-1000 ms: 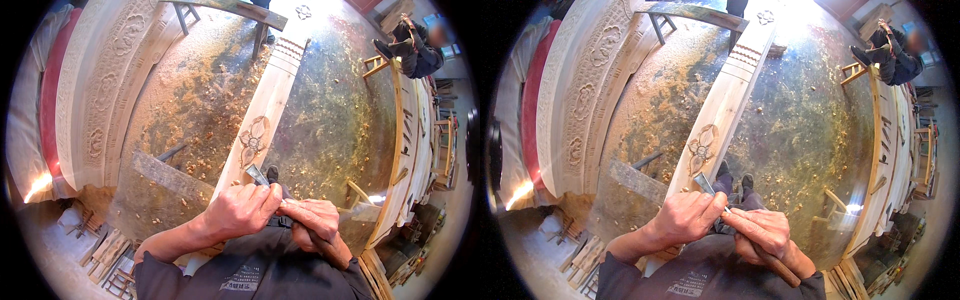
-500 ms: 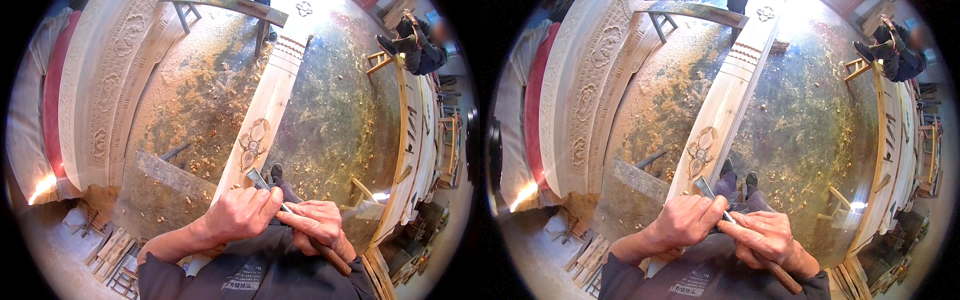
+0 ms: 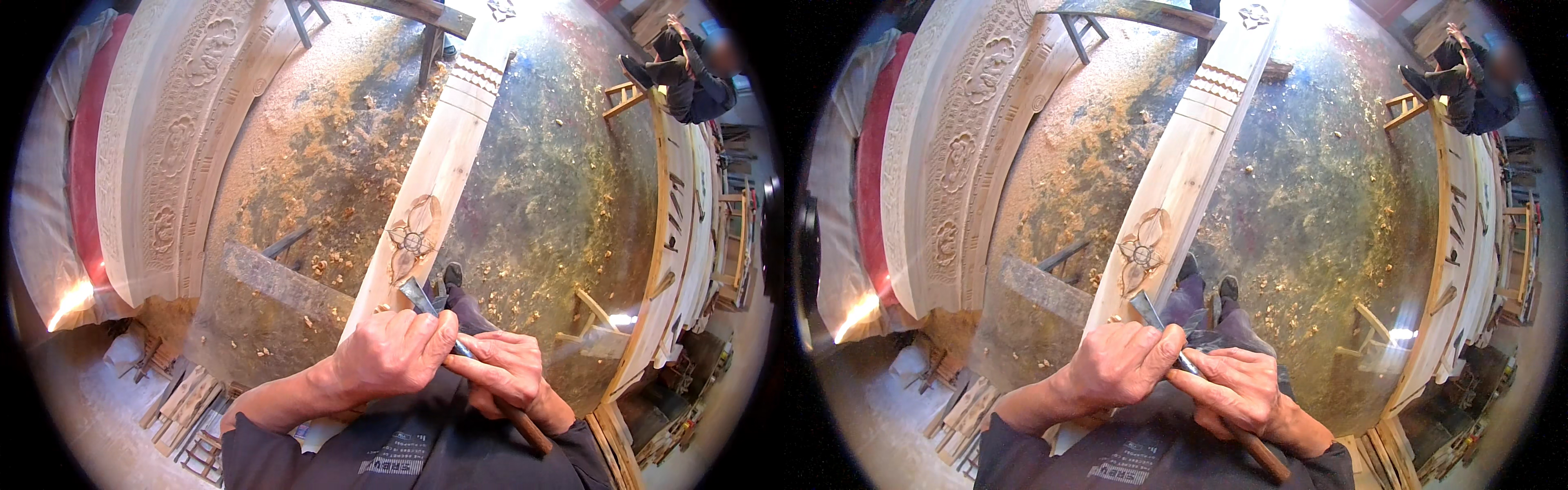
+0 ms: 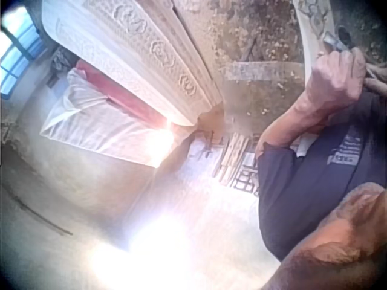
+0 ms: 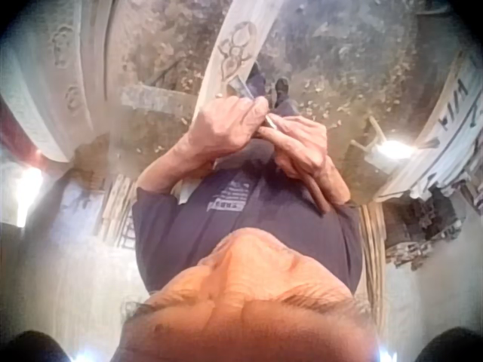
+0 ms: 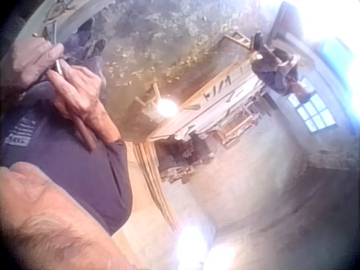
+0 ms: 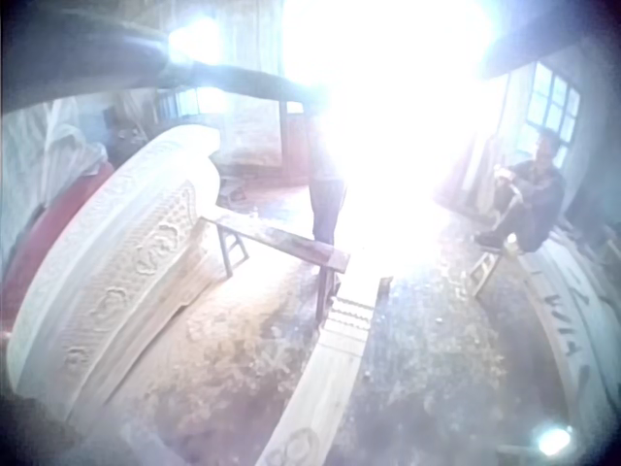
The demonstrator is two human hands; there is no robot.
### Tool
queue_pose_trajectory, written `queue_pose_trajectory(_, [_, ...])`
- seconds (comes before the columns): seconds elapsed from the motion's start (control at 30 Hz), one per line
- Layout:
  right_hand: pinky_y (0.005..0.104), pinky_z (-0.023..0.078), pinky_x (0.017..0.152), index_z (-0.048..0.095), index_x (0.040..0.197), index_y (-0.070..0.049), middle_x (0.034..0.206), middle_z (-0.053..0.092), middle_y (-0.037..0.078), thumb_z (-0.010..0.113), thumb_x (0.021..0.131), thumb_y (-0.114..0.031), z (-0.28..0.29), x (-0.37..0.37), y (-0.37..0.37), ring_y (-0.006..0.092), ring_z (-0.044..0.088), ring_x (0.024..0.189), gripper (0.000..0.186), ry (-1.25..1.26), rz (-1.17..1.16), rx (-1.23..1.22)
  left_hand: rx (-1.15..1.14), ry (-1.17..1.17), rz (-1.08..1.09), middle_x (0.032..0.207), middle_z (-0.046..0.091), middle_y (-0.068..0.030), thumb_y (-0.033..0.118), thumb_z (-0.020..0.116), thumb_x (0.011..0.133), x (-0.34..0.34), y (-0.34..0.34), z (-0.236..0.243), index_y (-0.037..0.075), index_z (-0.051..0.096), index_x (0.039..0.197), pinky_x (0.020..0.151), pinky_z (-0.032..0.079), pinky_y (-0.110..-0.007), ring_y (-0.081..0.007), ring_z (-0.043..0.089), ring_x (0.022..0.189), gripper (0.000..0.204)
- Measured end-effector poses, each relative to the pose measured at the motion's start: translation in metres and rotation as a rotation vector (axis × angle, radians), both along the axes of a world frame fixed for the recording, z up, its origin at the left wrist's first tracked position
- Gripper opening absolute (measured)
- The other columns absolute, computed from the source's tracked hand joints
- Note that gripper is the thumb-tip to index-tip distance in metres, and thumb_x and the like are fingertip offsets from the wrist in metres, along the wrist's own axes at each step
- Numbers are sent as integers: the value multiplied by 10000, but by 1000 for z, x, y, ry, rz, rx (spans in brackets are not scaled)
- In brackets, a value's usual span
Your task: The person carves a decorative flower pattern into a wooden beam using a chisel.
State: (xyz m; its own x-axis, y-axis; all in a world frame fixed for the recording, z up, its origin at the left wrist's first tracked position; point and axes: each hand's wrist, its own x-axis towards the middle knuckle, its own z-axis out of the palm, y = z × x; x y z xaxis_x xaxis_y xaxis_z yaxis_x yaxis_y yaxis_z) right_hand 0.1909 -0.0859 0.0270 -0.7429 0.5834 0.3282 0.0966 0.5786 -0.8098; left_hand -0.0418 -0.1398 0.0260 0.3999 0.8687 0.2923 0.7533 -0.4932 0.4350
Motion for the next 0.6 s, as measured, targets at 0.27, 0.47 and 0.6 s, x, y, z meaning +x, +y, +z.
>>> queue_pose_trajectory(0.27, [423,681,792,785,1247,27,1172,801,267,756,780,6,-26,-5,-11,336,828,895,469,80,-64,41,-12,69,35,761,507,-26,91,744,879,3,3,1,-39,697,1213,516,449,-326,-163,565,593,362])
queue_pose_trajectory(0.47, [462,674,816,746,1296,99,1147,803,266,733,895,-137,-3,11,-9,372,831,932,465,227,-26,-170,178,17,-14,727,484,8,78,750,879,-4,0,12,-46,724,1183,498,385,-293,-105,524,569,330])
queue_pose_trajectory(0.6, [446,674,849,742,1298,113,1075,817,252,628,907,-119,-3,16,-12,373,835,940,468,148,-89,-182,152,68,-39,726,501,11,67,739,875,-3,1,7,-61,737,1164,488,370,-283,-91,522,567,316])
